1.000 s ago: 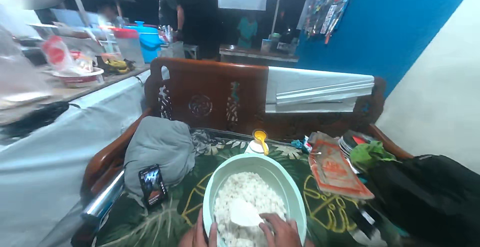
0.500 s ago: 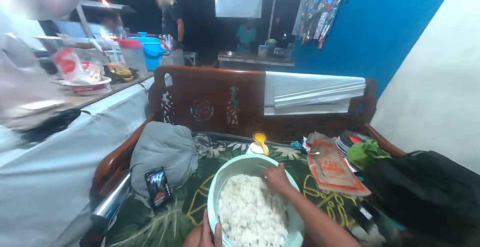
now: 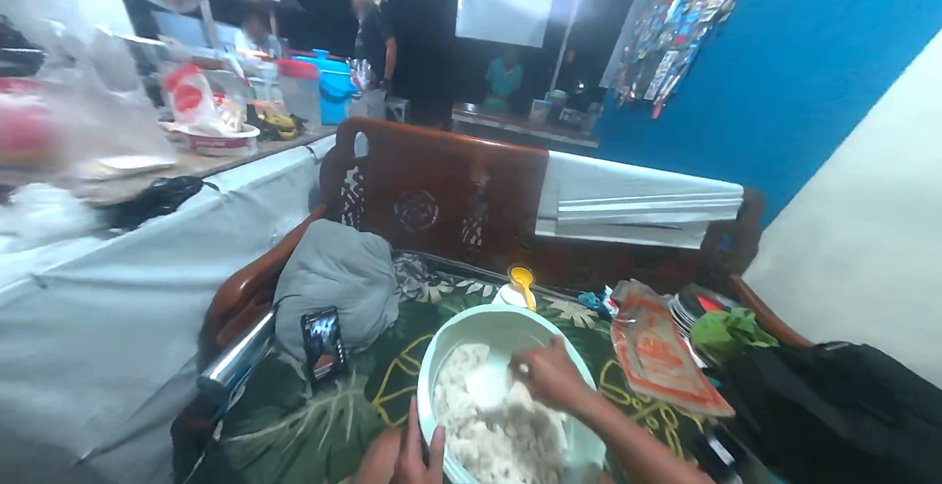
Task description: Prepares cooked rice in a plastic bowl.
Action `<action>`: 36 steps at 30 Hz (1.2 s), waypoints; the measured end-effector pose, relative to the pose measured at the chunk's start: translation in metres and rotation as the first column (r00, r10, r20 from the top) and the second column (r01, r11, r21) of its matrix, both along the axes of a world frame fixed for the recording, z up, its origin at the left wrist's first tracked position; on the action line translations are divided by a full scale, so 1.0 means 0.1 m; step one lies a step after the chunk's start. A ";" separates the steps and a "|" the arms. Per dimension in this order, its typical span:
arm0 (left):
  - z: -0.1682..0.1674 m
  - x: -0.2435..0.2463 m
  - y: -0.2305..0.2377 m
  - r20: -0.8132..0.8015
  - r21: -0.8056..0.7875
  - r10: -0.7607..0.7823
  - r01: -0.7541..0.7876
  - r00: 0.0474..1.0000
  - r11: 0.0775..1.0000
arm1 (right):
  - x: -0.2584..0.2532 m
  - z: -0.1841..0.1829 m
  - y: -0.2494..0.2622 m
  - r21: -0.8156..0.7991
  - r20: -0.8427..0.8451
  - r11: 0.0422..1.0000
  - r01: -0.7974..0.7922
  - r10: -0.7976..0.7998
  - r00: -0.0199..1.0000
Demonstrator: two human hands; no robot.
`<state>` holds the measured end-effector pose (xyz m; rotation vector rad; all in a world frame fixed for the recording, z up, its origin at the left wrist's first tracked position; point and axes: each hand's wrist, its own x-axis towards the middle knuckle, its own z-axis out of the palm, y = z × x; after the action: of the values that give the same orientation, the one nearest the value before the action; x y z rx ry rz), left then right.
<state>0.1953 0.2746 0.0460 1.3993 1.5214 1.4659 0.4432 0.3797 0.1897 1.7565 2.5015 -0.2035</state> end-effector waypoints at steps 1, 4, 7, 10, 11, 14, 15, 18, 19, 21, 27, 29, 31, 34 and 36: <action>0.00 -0.01 0.00 0.001 0.005 -0.007 0.007 1.000 1.000 | 0.06 0.06 0.07 0.093 0.024 0.995 0.025 -0.028 0.999; 0.01 -0.03 0.01 0.016 0.031 -0.021 0.021 1.000 0.999 | 0.37 0.01 0.30 0.322 0.141 0.947 0.006 -0.054 0.989; -0.04 -0.05 0.00 0.086 0.034 -0.090 0.087 0.992 0.996 | 0.60 -0.20 0.32 0.260 0.269 0.965 0.024 -0.096 0.958; -0.04 -0.11 0.02 0.225 0.064 -0.209 0.200 0.952 0.978 | 0.67 -0.44 0.20 0.090 0.300 0.990 0.109 -0.131 0.945; -0.04 -0.12 0.02 0.256 0.063 -0.231 0.222 0.939 0.973 | 0.68 -0.48 0.16 0.062 0.291 0.988 0.142 -0.154 0.944; 0.01 -0.11 0.01 0.301 0.051 -0.258 0.255 0.918 0.966 | 0.70 -0.44 0.06 -0.042 0.252 0.974 0.224 -0.207 0.945; 0.01 -0.10 0.01 0.303 0.043 -0.257 0.256 0.918 0.966 | 0.71 -0.44 0.01 -0.064 0.243 0.972 0.227 -0.205 0.948; 0.03 -0.08 0.00 0.284 -0.008 -0.222 0.233 0.933 0.972 | 0.71 -0.46 -0.10 -0.121 0.225 0.967 0.223 -0.192 0.955; 0.04 -0.07 0.00 0.285 -0.029 -0.211 0.228 0.935 0.973 | 0.70 -0.47 -0.14 -0.128 0.217 0.967 0.218 -0.188 0.958; 0.04 -0.06 0.00 0.286 -0.045 -0.196 0.218 0.938 0.975 | 0.67 -0.51 -0.20 -0.142 0.203 0.965 0.220 -0.190 0.961; 0.00 -0.03 -0.04 0.180 -0.106 -0.121 0.142 0.976 0.984 | 0.64 -0.48 -0.36 -0.173 0.152 0.957 0.232 -0.207 0.967; 0.10 -0.01 -0.10 0.120 -0.157 -0.089 0.108 0.989 0.982 | 0.63 -0.31 -0.40 -0.155 0.140 0.955 0.251 -0.231 0.963; 0.28 0.06 -0.22 0.183 -0.253 -0.108 0.153 0.977 0.955 | 0.64 -0.15 -0.48 -0.104 0.103 0.955 0.276 -0.266 0.958; 0.50 0.25 -0.32 0.548 -0.388 -0.050 0.307 0.835 0.869 | 0.59 0.10 -0.68 0.027 -0.017 0.953 0.301 -0.301 0.954; 0.64 0.37 -0.27 0.646 -0.416 0.039 0.309 0.762 0.855 | 0.58 0.18 -0.80 0.162 -0.081 0.943 0.289 -0.279 0.957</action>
<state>0.2322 0.2479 0.1100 0.5822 1.1853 1.1515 0.5007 0.2999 0.2073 2.2100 2.3537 -0.0537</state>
